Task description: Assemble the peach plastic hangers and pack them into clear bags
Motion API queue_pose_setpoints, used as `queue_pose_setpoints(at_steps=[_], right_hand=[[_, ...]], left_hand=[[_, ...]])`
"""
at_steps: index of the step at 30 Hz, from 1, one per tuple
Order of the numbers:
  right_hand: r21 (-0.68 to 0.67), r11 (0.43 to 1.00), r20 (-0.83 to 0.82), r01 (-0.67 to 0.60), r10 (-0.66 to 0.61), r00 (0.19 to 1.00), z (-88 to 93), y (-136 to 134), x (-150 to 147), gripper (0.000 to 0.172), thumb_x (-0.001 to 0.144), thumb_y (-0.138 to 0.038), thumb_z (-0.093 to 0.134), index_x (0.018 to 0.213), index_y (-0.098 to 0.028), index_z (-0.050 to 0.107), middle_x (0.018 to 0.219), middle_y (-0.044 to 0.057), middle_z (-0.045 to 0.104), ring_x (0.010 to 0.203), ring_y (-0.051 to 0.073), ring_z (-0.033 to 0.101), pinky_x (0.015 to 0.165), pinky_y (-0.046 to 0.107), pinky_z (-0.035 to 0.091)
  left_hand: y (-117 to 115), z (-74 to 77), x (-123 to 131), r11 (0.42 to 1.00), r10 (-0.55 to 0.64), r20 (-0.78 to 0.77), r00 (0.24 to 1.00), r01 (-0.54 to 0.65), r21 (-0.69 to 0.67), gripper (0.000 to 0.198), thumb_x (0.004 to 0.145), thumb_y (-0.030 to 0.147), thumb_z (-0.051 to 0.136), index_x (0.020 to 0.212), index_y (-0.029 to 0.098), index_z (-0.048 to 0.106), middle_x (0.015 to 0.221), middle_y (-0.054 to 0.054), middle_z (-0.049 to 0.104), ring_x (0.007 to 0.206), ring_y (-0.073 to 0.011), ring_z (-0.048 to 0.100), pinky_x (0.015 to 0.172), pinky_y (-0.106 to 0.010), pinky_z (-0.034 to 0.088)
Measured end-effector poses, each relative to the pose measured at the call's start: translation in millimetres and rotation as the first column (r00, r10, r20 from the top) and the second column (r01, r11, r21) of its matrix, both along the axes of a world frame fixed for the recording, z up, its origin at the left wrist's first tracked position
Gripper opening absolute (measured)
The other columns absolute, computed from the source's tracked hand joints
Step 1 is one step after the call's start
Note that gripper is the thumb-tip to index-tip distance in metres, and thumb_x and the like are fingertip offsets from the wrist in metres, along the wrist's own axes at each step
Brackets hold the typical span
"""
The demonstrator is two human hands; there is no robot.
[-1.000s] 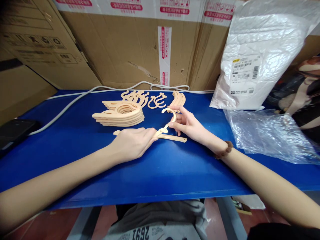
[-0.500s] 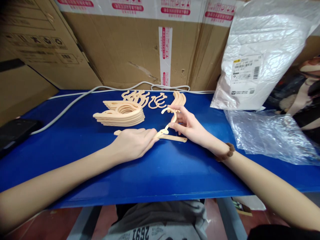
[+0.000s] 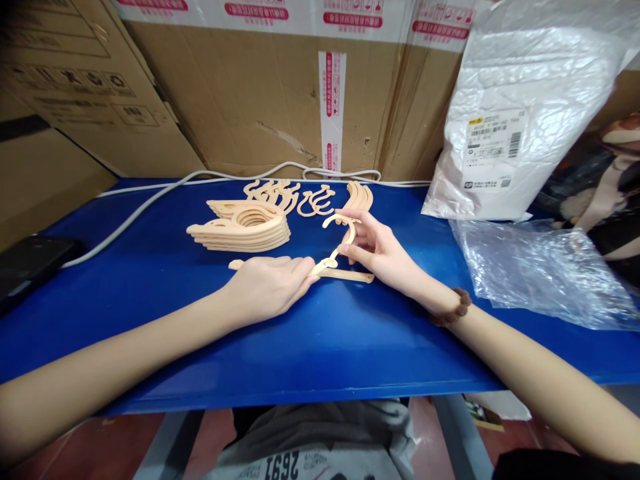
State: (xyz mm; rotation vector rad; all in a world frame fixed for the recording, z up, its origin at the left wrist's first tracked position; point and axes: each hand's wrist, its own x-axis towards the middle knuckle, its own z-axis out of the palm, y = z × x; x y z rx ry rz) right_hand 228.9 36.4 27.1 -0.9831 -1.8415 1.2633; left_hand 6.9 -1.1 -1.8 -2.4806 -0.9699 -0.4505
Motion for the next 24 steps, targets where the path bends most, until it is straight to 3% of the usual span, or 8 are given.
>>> queue_pose_setpoints(at_steps=[4, 11, 15, 18, 21, 24], right_hand=[[-0.028, 1.0, -0.01, -0.006, 0.005, 1.0, 0.4, -1, 0, 0.049, 0.085, -0.025, 0.067, 0.131, -0.025, 0.049, 0.089, 0.0, 0.063, 0.077, 0.015, 0.061, 0.068, 0.029, 0.051], [-0.066, 0.997, -0.038, -0.028, 0.026, 0.999, 0.5, -2, -2, 0.05, 0.085, -0.021, 0.067, 0.132, -0.023, 0.05, 0.078, -0.004, 0.058, 0.057, 0.008, 0.048, 0.048, 0.022, 0.037], [-0.066, 0.998, -0.048, -0.019, 0.015, 0.999, 1.7, -3, -2, 0.05, 0.085, -0.021, 0.067, 0.131, -0.024, 0.05, 0.078, -0.004, 0.059, 0.057, 0.008, 0.049, 0.049, 0.022, 0.037], [-0.047, 0.999, -0.042, -0.008, 0.006, 0.999, 2.1, -3, -3, 0.051, 0.085, -0.025, 0.069, 0.131, -0.024, 0.048, 0.081, -0.003, 0.062, 0.063, 0.01, 0.054, 0.057, 0.025, 0.044], [-0.015, 1.0, -0.012, -0.005, 0.005, 1.0, -1.2, -1, -4, 0.056, 0.084, -0.031, 0.07, 0.134, -0.023, 0.045, 0.086, -0.001, 0.065, 0.075, 0.014, 0.061, 0.07, 0.03, 0.049], [0.052, 0.999, 0.076, -0.016, 0.013, 0.997, -7.0, 2, -4, 0.072, 0.084, -0.037, 0.069, 0.145, -0.023, 0.034, 0.086, 0.0, 0.066, 0.076, 0.016, 0.062, 0.07, 0.032, 0.049]], left_hand=[[0, -1.0, 0, 1.0, -0.003, -0.008, 1.0, 0.003, -0.012, 0.033, 0.104, 0.029, 0.031, 0.08, 0.017, 0.05, 0.059, -0.001, 0.059, 0.05, -0.015, 0.059, 0.043, -0.027, 0.027], [0, 0.1, 0, 1.0, -0.018, -0.016, 1.0, 0.018, -0.022, 0.032, 0.104, 0.029, 0.03, 0.082, 0.017, 0.051, 0.061, -0.002, 0.06, 0.052, -0.0165, 0.061, 0.044, -0.028, 0.029], [-1, 1.4, 0, 0.999, 0.004, -0.024, 1.0, -0.005, -0.051, 0.03, 0.103, 0.028, 0.033, 0.082, 0.017, 0.052, 0.061, -0.002, 0.061, 0.054, -0.0161, 0.062, 0.044, -0.027, 0.029], [-2, 4.8, 0, 0.984, 0.054, 0.035, 0.998, -0.048, -0.173, 0.023, 0.1, 0.029, 0.038, 0.09, 0.017, 0.055, 0.066, -0.002, 0.065, 0.056, -0.0174, 0.064, 0.044, -0.027, 0.028], [-1, 11.0, -2, 0.897, 0.12, 0.178, 0.977, -0.029, -0.441, 0.02, 0.097, 0.028, 0.044, 0.113, 0.019, 0.054, 0.077, 0.0, 0.07, 0.06, -0.0177, 0.066, 0.048, -0.024, 0.035], [3, 15.8, -6, 0.727, 0.154, 0.345, 0.926, 0.131, -0.674, 0.023, 0.097, 0.027, 0.047, 0.119, 0.024, 0.052, 0.08, 0.003, 0.069, 0.066, -0.0158, 0.067, 0.056, -0.023, 0.044]])
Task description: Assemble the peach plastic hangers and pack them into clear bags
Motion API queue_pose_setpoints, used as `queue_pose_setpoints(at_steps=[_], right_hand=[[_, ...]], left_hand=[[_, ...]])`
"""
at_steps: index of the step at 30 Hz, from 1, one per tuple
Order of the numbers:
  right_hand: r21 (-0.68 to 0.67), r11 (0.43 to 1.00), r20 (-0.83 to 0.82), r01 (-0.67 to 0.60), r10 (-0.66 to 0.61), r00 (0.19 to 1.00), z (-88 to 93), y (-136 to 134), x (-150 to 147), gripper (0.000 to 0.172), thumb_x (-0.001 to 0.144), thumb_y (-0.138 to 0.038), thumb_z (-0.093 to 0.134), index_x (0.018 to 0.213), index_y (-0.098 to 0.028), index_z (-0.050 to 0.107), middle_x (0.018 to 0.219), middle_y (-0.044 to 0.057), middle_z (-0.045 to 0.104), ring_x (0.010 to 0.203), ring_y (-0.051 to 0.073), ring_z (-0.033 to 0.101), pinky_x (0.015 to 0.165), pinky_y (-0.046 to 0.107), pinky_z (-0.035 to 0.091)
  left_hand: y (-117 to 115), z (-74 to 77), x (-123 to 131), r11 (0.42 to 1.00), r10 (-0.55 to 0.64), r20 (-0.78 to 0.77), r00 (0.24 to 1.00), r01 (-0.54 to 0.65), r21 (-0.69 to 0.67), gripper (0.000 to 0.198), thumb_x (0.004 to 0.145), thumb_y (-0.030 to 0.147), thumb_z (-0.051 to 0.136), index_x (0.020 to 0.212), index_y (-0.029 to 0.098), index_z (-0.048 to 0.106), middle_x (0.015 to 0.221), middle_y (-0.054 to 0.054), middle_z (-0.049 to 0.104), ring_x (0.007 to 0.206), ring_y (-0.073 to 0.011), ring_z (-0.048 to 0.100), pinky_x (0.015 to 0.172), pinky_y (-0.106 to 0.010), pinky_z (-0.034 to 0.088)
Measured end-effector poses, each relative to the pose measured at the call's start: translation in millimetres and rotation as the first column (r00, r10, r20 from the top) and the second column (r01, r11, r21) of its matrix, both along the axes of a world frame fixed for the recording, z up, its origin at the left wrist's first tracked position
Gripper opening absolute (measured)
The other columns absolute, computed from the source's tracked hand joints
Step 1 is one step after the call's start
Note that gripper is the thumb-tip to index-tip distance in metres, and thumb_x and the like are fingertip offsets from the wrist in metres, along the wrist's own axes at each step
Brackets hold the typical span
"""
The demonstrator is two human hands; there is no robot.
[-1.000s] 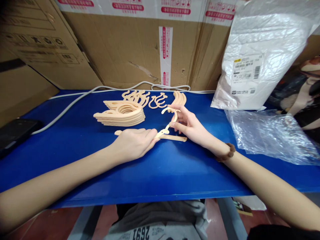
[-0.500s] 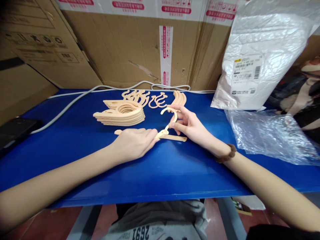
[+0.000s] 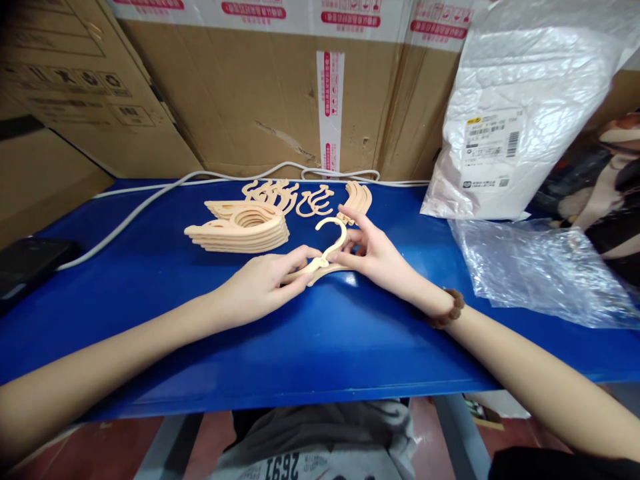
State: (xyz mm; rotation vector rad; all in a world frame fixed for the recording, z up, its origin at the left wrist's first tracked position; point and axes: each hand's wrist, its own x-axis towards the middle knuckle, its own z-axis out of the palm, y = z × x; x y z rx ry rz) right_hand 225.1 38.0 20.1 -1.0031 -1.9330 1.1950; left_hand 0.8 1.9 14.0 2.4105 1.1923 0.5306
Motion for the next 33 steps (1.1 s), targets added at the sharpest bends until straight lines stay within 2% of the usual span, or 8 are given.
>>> queue_pose_setpoints(at_steps=[2, 5, 9, 11, 18, 22, 27, 33], right_hand=[[0.119, 0.993, 0.152, -0.002, -0.016, 0.988, -2.2, 0, 1, 0.081, 0.085, -0.043, 0.069, 0.15, -0.023, 0.026, 0.083, 0.0, 0.065, 0.07, 0.017, 0.059, 0.067, 0.032, 0.047], [0.359, 0.932, 0.42, -0.057, -0.107, 0.901, -0.2, -1, 4, 0.085, 0.082, -0.055, 0.069, 0.15, -0.021, 0.03, 0.088, 0.003, 0.065, 0.073, 0.02, 0.06, 0.067, 0.034, 0.046], [0.507, 0.826, 0.603, -0.248, -0.134, 0.787, 6.9, -5, 6, 0.043, 0.089, -0.055, 0.06, 0.112, -0.02, 0.066, 0.092, 0.008, 0.065, 0.084, 0.023, 0.061, 0.07, 0.033, 0.045], [0.509, 0.801, 0.635, -0.315, -0.102, 0.766, 8.6, -5, 6, 0.033, 0.094, -0.05, 0.054, 0.099, -0.021, 0.07, 0.093, 0.008, 0.064, 0.086, 0.022, 0.06, 0.073, 0.032, 0.045], [0.49, 0.776, 0.647, -0.397, -0.019, 0.762, 6.6, -2, 5, 0.029, 0.103, -0.034, 0.039, 0.099, -0.016, 0.062, 0.096, 0.009, 0.061, 0.087, 0.02, 0.057, 0.079, 0.033, 0.045], [0.469, 0.791, 0.652, -0.394, -0.009, 0.758, 9.2, -6, 5, 0.024, 0.103, -0.027, 0.033, 0.095, -0.018, 0.054, 0.091, 0.007, 0.058, 0.078, 0.017, 0.055, 0.071, 0.029, 0.042], [0.45, 0.806, 0.696, -0.385, -0.046, 0.717, 11.3, -9, 5, 0.014, 0.097, -0.016, 0.035, 0.086, -0.021, 0.043, 0.073, 0.0, 0.052, 0.058, 0.013, 0.046, 0.056, 0.025, 0.032], [0.38, 0.868, 0.708, -0.32, -0.05, 0.705, 12.3, -11, 4, 0.029, 0.104, -0.038, 0.026, 0.094, -0.02, 0.046, 0.058, -0.004, 0.046, 0.047, 0.013, 0.042, 0.051, 0.026, 0.023]], left_hand=[[5, 0.7, -3, 0.977, -0.006, 0.157, 0.988, 0.04, -0.21, 0.021, 0.096, 0.027, 0.049, 0.115, 0.023, 0.053, 0.08, 0.003, 0.068, 0.064, -0.0135, 0.065, 0.056, -0.022, 0.046], [13, -1.0, -6, 0.87, 0.075, 0.351, 0.933, 0.111, -0.481, 0.019, 0.092, 0.027, 0.055, 0.109, 0.019, 0.052, 0.086, 0.0, 0.067, 0.059, -0.0107, 0.063, 0.049, -0.018, 0.046], [18, -2.5, -6, 0.784, 0.118, 0.477, 0.871, 0.213, -0.583, 0.015, 0.097, 0.031, 0.049, 0.096, 0.016, 0.053, 0.088, -0.004, 0.069, 0.058, -0.0081, 0.063, 0.049, -0.015, 0.046], [18, -2.1, -5, 0.757, 0.145, 0.501, 0.853, 0.231, -0.612, 0.017, 0.098, 0.029, 0.047, 0.093, 0.015, 0.053, 0.088, -0.005, 0.069, 0.061, -0.0082, 0.065, 0.051, -0.015, 0.048], [20, -3.5, -4, 0.662, 0.272, 0.52, 0.81, 0.235, -0.711, 0.014, 0.094, 0.027, 0.053, 0.089, 0.014, 0.055, 0.089, -0.005, 0.069, 0.067, -0.0088, 0.064, 0.058, -0.019, 0.054], [21, -4.8, -4, 0.657, 0.293, 0.529, 0.797, 0.234, -0.717, 0.016, 0.091, 0.032, 0.056, 0.091, 0.016, 0.054, 0.077, 0.0, 0.061, 0.055, -0.0083, 0.056, 0.041, -0.016, 0.046], [19, -1.1, -2, 0.625, 0.317, 0.519, 0.794, 0.237, -0.744, 0.017, 0.091, 0.031, 0.055, 0.097, 0.015, 0.057, 0.078, 0.0, 0.061, 0.058, -0.0093, 0.057, 0.042, -0.016, 0.047], [18, -1.0, -3, 0.585, 0.333, 0.528, 0.781, 0.268, -0.766, 0.017, 0.091, 0.03, 0.058, 0.095, 0.013, 0.059, 0.087, -0.005, 0.065, 0.063, -0.0108, 0.063, 0.051, -0.021, 0.055]])
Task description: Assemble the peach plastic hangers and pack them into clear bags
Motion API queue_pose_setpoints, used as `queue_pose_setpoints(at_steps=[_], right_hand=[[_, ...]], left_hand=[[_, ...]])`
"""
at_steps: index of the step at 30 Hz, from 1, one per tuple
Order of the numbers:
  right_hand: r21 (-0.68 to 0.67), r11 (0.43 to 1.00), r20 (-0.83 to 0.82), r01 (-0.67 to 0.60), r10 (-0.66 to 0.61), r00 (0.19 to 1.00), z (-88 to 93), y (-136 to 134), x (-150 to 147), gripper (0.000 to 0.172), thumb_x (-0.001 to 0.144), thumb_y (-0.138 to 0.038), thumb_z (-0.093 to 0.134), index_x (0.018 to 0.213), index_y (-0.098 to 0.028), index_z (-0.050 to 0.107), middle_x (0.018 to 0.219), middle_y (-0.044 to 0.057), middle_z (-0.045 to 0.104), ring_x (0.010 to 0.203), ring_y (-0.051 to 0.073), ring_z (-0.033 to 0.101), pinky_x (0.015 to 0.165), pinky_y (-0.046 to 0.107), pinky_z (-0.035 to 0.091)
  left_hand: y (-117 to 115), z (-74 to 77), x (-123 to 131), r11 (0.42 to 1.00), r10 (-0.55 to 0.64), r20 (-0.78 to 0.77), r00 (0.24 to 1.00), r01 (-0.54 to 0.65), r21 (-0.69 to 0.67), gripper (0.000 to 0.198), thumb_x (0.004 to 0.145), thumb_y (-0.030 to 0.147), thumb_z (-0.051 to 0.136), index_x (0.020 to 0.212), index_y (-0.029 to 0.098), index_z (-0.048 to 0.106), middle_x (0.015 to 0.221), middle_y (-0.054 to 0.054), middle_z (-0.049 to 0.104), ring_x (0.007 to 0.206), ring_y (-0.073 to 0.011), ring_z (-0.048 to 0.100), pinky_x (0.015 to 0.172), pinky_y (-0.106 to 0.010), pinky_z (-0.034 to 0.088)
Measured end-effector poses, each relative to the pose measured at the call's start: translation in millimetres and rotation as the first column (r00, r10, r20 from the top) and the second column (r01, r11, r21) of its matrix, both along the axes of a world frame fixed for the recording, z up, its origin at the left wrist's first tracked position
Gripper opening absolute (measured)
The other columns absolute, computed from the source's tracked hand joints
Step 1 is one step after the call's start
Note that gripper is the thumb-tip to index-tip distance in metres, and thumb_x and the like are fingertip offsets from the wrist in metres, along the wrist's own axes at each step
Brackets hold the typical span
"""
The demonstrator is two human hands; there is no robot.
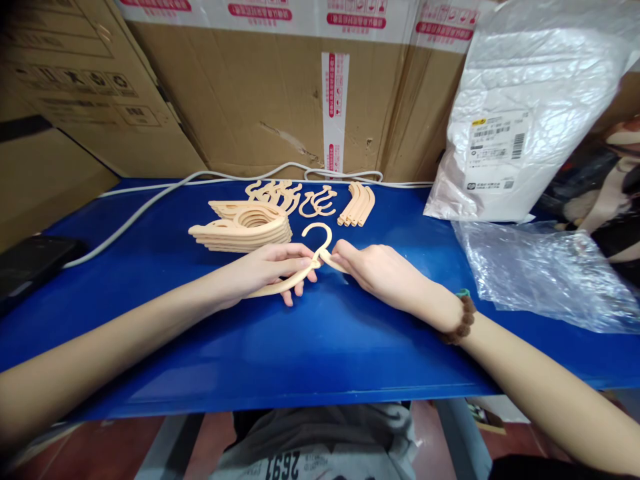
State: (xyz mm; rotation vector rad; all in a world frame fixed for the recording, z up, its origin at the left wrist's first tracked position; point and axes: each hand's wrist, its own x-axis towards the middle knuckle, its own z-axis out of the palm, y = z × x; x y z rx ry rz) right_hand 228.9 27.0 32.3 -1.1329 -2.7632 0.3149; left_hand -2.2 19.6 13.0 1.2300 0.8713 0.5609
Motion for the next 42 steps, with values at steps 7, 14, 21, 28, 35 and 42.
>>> queue_pose_setpoints(at_steps=[7, 14, 21, 28, 35, 42], right_hand=[[0.064, 0.998, 0.021, -0.021, 0.02, 1.0, 2.0, -2.8, -3.2, 0.041, 0.103, -0.049, 0.027, 0.078, -0.021, 0.044, 0.057, -0.003, 0.044, 0.049, 0.012, 0.041, 0.053, 0.026, 0.022], [0.033, 0.997, 0.072, -0.074, 0.072, 0.995, 3.9, -4.1, -2.4, 0.03, 0.096, -0.036, 0.041, 0.071, -0.02, 0.047, 0.061, -0.002, 0.051, 0.05, 0.009, 0.04, 0.054, 0.027, 0.021], [0.005, 0.985, 0.026, -0.17, 0.17, 0.985, 2.3, -2.8, -1.1, 0.027, 0.1, -0.035, 0.043, 0.086, -0.018, 0.058, 0.076, 0.0, 0.057, 0.057, 0.009, 0.048, 0.056, 0.025, 0.029], [0.038, 0.992, 0.02, -0.122, 0.121, 0.992, -1.4, -3.0, -1.0, 0.034, 0.102, -0.042, 0.04, 0.095, -0.017, 0.062, 0.085, 0.004, 0.059, 0.067, 0.012, 0.055, 0.064, 0.024, 0.037], [0.054, 0.995, 0.069, -0.083, 0.079, 0.994, 3.7, -6.2, -4.0, 0.034, 0.102, -0.042, 0.039, 0.092, -0.018, 0.061, 0.084, 0.003, 0.057, 0.066, 0.013, 0.053, 0.062, 0.025, 0.036], [0.105, 0.992, 0.086, -0.07, 0.061, 0.994, 1.8, -4.7, -3.2, 0.034, 0.102, -0.042, 0.04, 0.09, -0.018, 0.06, 0.084, 0.003, 0.058, 0.066, 0.013, 0.054, 0.06, 0.025, 0.035]], left_hand=[[-1.1, 0.6, 0.0, 1.0, 0.02, -0.031, 0.999, -0.02, -0.016, 0.017, 0.092, 0.03, 0.061, 0.097, 0.014, 0.063, 0.077, -0.001, 0.063, 0.069, -0.0134, 0.067, 0.063, -0.026, 0.06], [-1.8, 3.8, -0.2, 0.997, 0.047, -0.023, 0.999, -0.048, -0.06, 0.017, 0.092, 0.026, 0.061, 0.101, 0.013, 0.066, 0.077, -0.002, 0.064, 0.066, -0.012, 0.065, 0.06, -0.024, 0.059], [-1.4, 6.8, -0.1, 0.997, 0.067, -0.056, 0.996, -0.069, -0.024, 0.029, 0.092, 0.027, 0.061, 0.115, 0.012, 0.067, 0.072, -0.002, 0.065, 0.06, -0.0113, 0.062, 0.047, -0.018, 0.049], [-2.0, 6.8, -2.3, 0.999, 0.034, -0.085, 0.996, -0.032, 0.021, 0.039, 0.096, 0.034, 0.057, 0.129, 0.014, 0.063, 0.061, 0.001, 0.062, 0.044, -0.0046, 0.047, 0.044, -0.016, 0.039], [0.2, 2.5, -3.1, 0.999, 0.052, -0.05, 0.997, -0.053, -0.005, 0.036, 0.092, 0.035, 0.064, 0.124, 0.018, 0.068, 0.076, -0.003, 0.066, 0.057, -0.0091, 0.059, 0.043, -0.016, 0.043], [1.0, -0.6, -4.1, 1.0, 0.03, -0.048, 0.998, -0.03, 0.001, 0.037, 0.09, 0.035, 0.065, 0.124, 0.02, 0.068, 0.086, -0.005, 0.069, 0.062, -0.0113, 0.064, 0.043, -0.017, 0.046]])
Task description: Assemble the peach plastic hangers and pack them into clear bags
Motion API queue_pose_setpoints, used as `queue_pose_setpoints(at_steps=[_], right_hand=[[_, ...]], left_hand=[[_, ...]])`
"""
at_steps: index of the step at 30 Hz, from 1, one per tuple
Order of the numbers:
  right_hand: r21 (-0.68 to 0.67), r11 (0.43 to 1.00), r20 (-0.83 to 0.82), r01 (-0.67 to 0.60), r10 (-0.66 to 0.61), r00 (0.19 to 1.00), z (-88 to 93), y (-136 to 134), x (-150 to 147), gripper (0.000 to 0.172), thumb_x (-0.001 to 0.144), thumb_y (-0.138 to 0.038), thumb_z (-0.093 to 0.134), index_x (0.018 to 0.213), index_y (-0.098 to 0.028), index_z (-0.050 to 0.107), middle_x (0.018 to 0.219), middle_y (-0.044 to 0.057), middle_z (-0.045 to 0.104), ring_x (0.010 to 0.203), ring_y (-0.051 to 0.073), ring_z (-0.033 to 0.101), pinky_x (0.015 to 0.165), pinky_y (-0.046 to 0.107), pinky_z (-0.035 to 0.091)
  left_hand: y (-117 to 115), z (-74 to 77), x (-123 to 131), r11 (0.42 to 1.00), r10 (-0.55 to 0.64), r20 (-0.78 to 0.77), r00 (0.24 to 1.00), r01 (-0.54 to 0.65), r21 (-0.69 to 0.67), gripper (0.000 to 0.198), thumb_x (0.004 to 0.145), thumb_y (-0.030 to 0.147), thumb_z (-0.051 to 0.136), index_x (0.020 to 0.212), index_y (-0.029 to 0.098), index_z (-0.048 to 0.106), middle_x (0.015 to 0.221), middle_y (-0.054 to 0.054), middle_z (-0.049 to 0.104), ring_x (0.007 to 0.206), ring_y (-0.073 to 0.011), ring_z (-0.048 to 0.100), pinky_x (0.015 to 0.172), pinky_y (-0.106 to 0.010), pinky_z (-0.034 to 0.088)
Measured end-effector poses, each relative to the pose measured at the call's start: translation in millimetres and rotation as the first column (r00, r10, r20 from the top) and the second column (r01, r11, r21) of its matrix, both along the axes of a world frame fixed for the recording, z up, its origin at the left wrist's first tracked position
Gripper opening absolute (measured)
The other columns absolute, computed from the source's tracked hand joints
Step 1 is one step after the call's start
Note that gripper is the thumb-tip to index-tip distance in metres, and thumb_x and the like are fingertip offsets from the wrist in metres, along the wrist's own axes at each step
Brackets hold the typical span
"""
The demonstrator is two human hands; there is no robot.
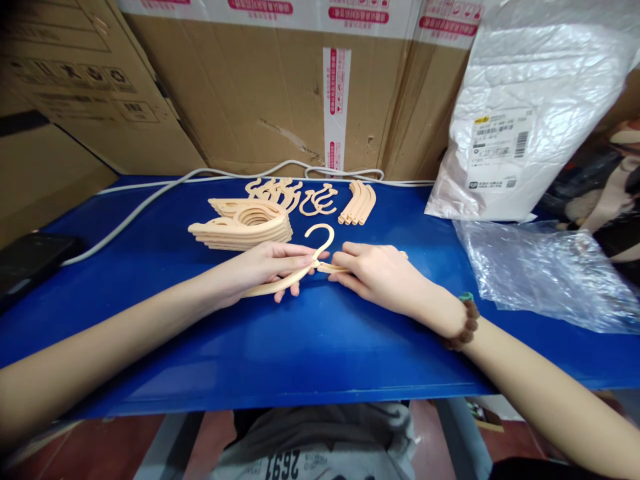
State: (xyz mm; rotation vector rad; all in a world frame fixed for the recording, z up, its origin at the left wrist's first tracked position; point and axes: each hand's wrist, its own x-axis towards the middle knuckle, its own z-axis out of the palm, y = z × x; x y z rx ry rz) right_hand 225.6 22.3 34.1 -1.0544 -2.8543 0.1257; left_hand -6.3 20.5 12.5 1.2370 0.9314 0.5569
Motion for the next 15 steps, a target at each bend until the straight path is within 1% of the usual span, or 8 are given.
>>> queue_pose_setpoints(at_steps=[2, 4, 6, 9, 10, 12, 15], right_hand=[[0.002, 1.0, -0.005, -0.014, 0.014, 1.0, -1.2, 0.8, 0.6, 0.033, 0.102, -0.042, 0.04, 0.092, -0.018, 0.061, 0.086, 0.004, 0.059, 0.067, 0.013, 0.055, 0.061, 0.025, 0.036], [-0.013, 1.0, -0.019, -0.025, 0.025, 0.999, -1.9, 1.2, 1.2, 0.033, 0.102, -0.042, 0.041, 0.094, -0.018, 0.062, 0.088, 0.004, 0.06, 0.068, 0.013, 0.056, 0.062, 0.024, 0.037], [-0.03, 0.999, -0.041, -0.038, 0.037, 0.998, -1.9, 1.2, 1.6, 0.034, 0.102, -0.042, 0.04, 0.099, -0.017, 0.063, 0.091, 0.005, 0.062, 0.072, 0.014, 0.058, 0.064, 0.024, 0.039], [-0.054, 0.996, -0.075, -0.067, 0.063, 0.995, -1.2, 0.4, 1.2, 0.035, 0.102, -0.041, 0.039, 0.107, -0.017, 0.064, 0.097, 0.008, 0.064, 0.078, 0.016, 0.06, 0.068, 0.025, 0.042], [-0.061, 0.995, -0.081, -0.074, 0.069, 0.994, -1.0, 0.0, 0.9, 0.036, 0.103, -0.041, 0.038, 0.106, -0.017, 0.064, 0.096, 0.008, 0.064, 0.078, 0.015, 0.06, 0.068, 0.025, 0.042], [-0.068, 0.995, -0.082, -0.077, 0.072, 0.994, -0.7, -0.7, 0.0, 0.04, 0.103, -0.043, 0.036, 0.098, -0.016, 0.065, 0.089, 0.007, 0.063, 0.071, 0.014, 0.058, 0.065, 0.025, 0.04], [-0.082, 0.994, -0.075, -0.078, 0.072, 0.995, -0.8, -0.8, -0.6, 0.045, 0.103, -0.046, 0.034, 0.091, -0.015, 0.064, 0.084, 0.005, 0.061, 0.066, 0.013, 0.055, 0.061, 0.025, 0.038]], left_hand=[[-0.1, 0.9, -0.6, 1.0, -0.021, -0.013, 1.0, 0.021, -0.009, 0.038, 0.091, 0.036, 0.064, 0.124, 0.019, 0.067, 0.077, -0.004, 0.068, 0.062, -0.0122, 0.064, 0.044, -0.017, 0.047], [-0.5, 2.6, -1.3, 0.999, -0.041, -0.021, 0.999, 0.041, -0.024, 0.037, 0.092, 0.037, 0.064, 0.123, 0.018, 0.068, 0.073, -0.003, 0.069, 0.062, -0.0124, 0.064, 0.048, -0.018, 0.05], [-1.1, 4.6, -1.9, 0.998, -0.048, -0.012, 0.999, 0.047, -0.049, 0.034, 0.091, 0.036, 0.065, 0.119, 0.018, 0.069, 0.081, -0.004, 0.072, 0.068, -0.0123, 0.067, 0.057, -0.02, 0.054], [-1.3, 6.8, -2.4, 0.995, -0.047, 0.001, 0.999, 0.047, -0.087, 0.029, 0.09, 0.034, 0.068, 0.115, 0.02, 0.072, 0.098, -0.006, 0.075, 0.085, -0.0145, 0.071, 0.073, -0.023, 0.056], [-1.1, 7.1, -2.5, 0.995, -0.043, 0.006, 0.999, 0.044, -0.086, 0.028, 0.089, 0.033, 0.068, 0.113, 0.02, 0.072, 0.101, -0.006, 0.075, 0.09, -0.0155, 0.071, 0.076, -0.023, 0.055], [-0.1, 6.7, -2.8, 0.997, -0.032, 0.012, 0.999, 0.033, -0.072, 0.026, 0.088, 0.032, 0.069, 0.111, 0.02, 0.073, 0.101, -0.006, 0.076, 0.095, -0.0164, 0.071, 0.08, -0.023, 0.054], [1.3, 5.1, -3.1, 0.998, -0.023, 0.014, 1.0, 0.024, -0.056, 0.024, 0.086, 0.03, 0.071, 0.108, 0.02, 0.075, 0.095, -0.005, 0.077, 0.093, -0.0148, 0.07, 0.081, -0.021, 0.052]])
